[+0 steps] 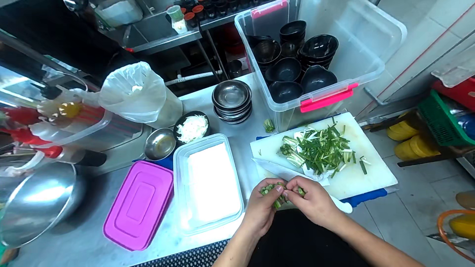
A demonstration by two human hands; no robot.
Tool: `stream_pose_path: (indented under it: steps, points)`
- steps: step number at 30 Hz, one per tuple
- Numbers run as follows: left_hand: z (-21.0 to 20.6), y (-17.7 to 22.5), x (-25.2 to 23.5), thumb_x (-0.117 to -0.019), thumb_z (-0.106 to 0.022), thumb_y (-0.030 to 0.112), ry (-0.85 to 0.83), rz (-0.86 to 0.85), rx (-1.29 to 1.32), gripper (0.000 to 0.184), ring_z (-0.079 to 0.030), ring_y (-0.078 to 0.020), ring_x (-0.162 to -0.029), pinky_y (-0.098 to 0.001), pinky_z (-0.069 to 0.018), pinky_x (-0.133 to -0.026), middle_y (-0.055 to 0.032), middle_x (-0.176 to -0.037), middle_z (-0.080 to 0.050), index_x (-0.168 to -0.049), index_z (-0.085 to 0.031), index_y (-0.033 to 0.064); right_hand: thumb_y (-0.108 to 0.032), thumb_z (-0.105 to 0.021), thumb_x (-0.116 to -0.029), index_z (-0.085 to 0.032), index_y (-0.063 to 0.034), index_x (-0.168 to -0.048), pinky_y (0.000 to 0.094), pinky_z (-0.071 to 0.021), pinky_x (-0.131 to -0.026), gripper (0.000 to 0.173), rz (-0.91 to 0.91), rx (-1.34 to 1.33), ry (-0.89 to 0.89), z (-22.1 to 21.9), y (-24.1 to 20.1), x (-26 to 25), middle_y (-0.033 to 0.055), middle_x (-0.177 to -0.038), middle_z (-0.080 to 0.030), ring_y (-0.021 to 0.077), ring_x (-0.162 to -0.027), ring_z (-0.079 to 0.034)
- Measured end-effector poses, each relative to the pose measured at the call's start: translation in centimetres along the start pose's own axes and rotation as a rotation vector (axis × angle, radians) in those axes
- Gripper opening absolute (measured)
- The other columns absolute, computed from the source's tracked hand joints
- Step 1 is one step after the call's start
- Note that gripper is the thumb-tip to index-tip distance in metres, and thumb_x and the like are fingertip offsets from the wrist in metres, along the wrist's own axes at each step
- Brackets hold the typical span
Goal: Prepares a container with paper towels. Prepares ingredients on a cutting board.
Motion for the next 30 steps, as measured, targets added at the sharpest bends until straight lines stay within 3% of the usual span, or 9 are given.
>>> stream_pose_path:
  steps: [12,19,24,30]
  points:
    - [1.0,-0.6,-0.1,-0.0986,-0.064,0.008,0.133,0.072,0.082,0.014,-0.069,-0.0218,-0.080,-0.0375,-0.0606,-0.074,-0.0173,-0.094,-0.068,-0.110,-0.064,0.0003,-0.032,-0.062,-0.0995,-0.068,-0.0116,-0.097,0.0276,-0.0545,-0.064,0.022,0.193,0.204,0.083,-0.4,-0.7,0.3,0.0001,-0.079,-0.065,0.0082,-0.069,-0.060]
    - [1.2,-0.4,-0.3,-0.1011,-0.060,0.007,0.166,0.111,0.211,0.016,-0.070,-0.0279,-0.089,-0.0450,-0.0611,-0.084,-0.0190,-0.100,-0.067,-0.116,-0.061,0.0010,-0.026,-0.066,-0.0988,-0.069,-0.0119,-0.101,0.0184,-0.0488,-0.059,0.015,0.120,-0.126,0.059,0.4,-0.7,-0.1,-0.0050,-0.080,-0.065,0.0013,-0.066,-0.056]
    - [0.9,0.1,-0.3,-0.1020,-0.058,0.007,0.127,0.077,0.183,0.024,-0.071,-0.0301,-0.092,-0.0447,-0.0609,-0.085,-0.0218,-0.105,-0.068,-0.125,-0.062,0.0009,-0.023,-0.069,-0.0969,-0.070,-0.0135,-0.101,0.0252,-0.0528,-0.062,0.011,-0.043,-0.286,0.122,1.2,0.1,-0.8,-0.0009,-0.079,-0.067,0.0098,-0.068,-0.062]
    - [0.8,0.8,-0.3,-0.1035,-0.054,0.006,0.120,0.032,0.114,0.027,-0.071,-0.0320,-0.096,-0.0452,-0.0604,-0.087,-0.0241,-0.108,-0.068,-0.129,-0.059,-0.0004,-0.026,-0.069,-0.0953,-0.072,-0.0173,-0.101,0.0265,-0.0447,-0.052,0.011,-0.105,-0.308,0.179,2.2,0.6,-1.7,0.0001,-0.075,-0.061,0.0119,-0.059,-0.053]
Point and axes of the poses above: each hand's wrist, its own x-axis away from the middle knuckle, its own z-axis out of the back of the hand, y = z × x, the point moved 8 cm from there along -x, towards the middle knuckle
